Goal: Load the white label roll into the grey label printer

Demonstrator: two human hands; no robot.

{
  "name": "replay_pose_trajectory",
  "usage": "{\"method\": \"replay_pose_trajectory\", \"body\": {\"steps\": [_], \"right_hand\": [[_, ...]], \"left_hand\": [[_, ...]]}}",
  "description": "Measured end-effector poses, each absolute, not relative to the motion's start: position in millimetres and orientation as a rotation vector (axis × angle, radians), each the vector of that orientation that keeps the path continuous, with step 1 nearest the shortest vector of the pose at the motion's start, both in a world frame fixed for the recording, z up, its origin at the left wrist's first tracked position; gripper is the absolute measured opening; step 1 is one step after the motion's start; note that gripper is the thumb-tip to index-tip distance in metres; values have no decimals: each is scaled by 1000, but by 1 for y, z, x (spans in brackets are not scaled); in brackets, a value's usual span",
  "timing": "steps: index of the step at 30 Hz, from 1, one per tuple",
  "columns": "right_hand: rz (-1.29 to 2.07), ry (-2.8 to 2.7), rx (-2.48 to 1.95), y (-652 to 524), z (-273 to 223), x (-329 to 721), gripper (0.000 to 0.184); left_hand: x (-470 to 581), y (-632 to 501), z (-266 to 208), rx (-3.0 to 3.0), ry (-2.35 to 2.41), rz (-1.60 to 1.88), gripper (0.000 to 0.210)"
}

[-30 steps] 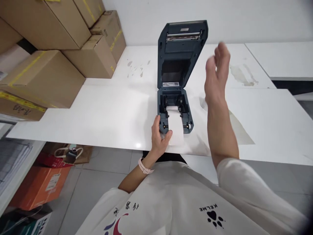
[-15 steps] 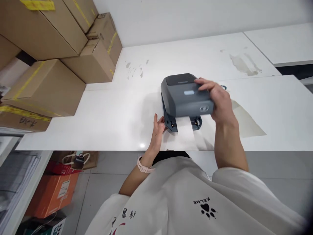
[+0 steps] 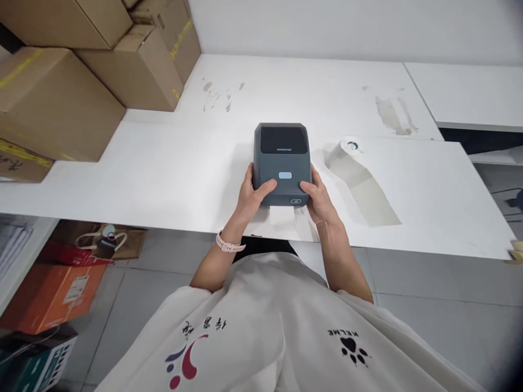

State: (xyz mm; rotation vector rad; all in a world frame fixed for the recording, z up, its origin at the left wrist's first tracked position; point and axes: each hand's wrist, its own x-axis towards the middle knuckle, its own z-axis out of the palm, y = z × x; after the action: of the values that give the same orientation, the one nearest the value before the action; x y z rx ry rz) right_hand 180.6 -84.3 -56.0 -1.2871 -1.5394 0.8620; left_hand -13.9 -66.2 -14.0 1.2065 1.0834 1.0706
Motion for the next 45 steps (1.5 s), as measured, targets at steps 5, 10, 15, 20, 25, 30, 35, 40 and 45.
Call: {"method": "replay_pose_trajectory", "body": {"steps": [5, 10, 15, 20, 25, 30, 35, 40, 45], "right_hand": [[1034, -1397, -1270, -81, -55, 182, 89], [968, -1344, -1253, -80, -65, 175, 81], [910, -1348, -1265, -76, -61, 175, 73], [903, -1283, -1345, -66, -33, 170, 90], [909, -1252, -1386, -61, -12, 159, 102], [986, -1277, -1308, -80, -17, 166, 93], [920, -1292, -1298, -120, -28, 171, 75], [609, -1414, -1253, -100, 1, 175, 72], [263, -1562, -1332, -23, 35, 185, 67]], "left_hand": [[-17, -89, -24, 1227, 1251, 1182, 66], [-19, -141, -45, 1090, 1455, 1166, 37], [-12, -138, -38, 934, 1070, 737, 40], [-14, -130, -39, 1162, 1119, 803, 40], [-22, -140, -44, 1305, 1203, 964, 48], [-28, -131, -33, 1225, 1245, 1351, 34], [-46, -113, -37, 1131, 1345, 1459, 21], [-50, -72, -26, 1296, 1432, 1376, 19], [-30, -19, -13, 1507, 1411, 1041, 61]]}}
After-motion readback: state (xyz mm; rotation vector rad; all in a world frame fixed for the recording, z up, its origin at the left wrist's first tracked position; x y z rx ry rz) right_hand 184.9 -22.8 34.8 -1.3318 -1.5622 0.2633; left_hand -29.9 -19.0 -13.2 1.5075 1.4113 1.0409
